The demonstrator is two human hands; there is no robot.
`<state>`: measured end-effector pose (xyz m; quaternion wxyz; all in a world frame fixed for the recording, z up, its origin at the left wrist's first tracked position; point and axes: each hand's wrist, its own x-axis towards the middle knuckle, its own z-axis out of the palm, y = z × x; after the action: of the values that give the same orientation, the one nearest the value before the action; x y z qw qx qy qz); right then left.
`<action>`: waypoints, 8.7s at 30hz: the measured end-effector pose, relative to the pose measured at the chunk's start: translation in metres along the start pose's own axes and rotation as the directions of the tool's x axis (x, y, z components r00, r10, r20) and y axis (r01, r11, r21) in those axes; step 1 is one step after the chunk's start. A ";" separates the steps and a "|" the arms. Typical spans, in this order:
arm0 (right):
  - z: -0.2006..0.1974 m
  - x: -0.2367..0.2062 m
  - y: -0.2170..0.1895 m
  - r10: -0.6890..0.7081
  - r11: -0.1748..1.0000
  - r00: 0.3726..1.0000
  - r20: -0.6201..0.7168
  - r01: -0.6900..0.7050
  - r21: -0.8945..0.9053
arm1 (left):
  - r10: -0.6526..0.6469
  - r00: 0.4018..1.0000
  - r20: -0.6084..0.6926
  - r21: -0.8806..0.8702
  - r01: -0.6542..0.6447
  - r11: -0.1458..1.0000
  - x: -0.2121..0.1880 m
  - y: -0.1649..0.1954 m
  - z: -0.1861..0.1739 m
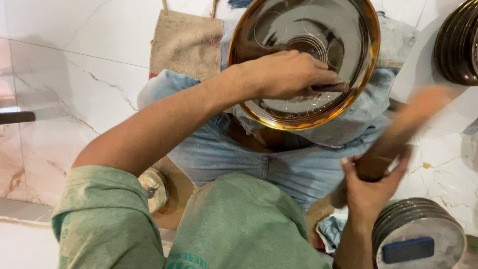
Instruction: The person sits cross-legged on the floor with a brass plate resting on their lap. They hold a punch against the plate's surface and strike it with a wooden mallet, repeatedly repositioning the punch to emboss a decorative pattern of circles and floral motifs across the plate.
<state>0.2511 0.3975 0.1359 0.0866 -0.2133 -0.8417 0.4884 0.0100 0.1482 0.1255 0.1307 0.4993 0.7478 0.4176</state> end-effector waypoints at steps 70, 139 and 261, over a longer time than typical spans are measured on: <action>-0.023 0.045 -0.025 -0.098 0.986 0.995 -0.003 0.097 0.137 | -0.114 0.974 -0.194 -0.023 0.112 0.993 -0.032 0.002 0.006; -0.035 0.012 -0.005 -0.191 0.956 0.952 0.239 0.236 -0.176 | -0.182 0.847 -0.499 -0.108 0.148 0.983 -0.065 0.017 0.022; -0.012 -0.062 0.004 0.202 0.953 0.916 0.348 -0.265 0.145 | -0.036 0.899 0.437 -0.140 0.108 0.984 0.002 0.019 0.001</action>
<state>0.3123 0.3810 0.1428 -0.0942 -0.2189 -0.7625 0.6016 0.0222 0.1530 0.1396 0.3484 0.5392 0.6820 0.3502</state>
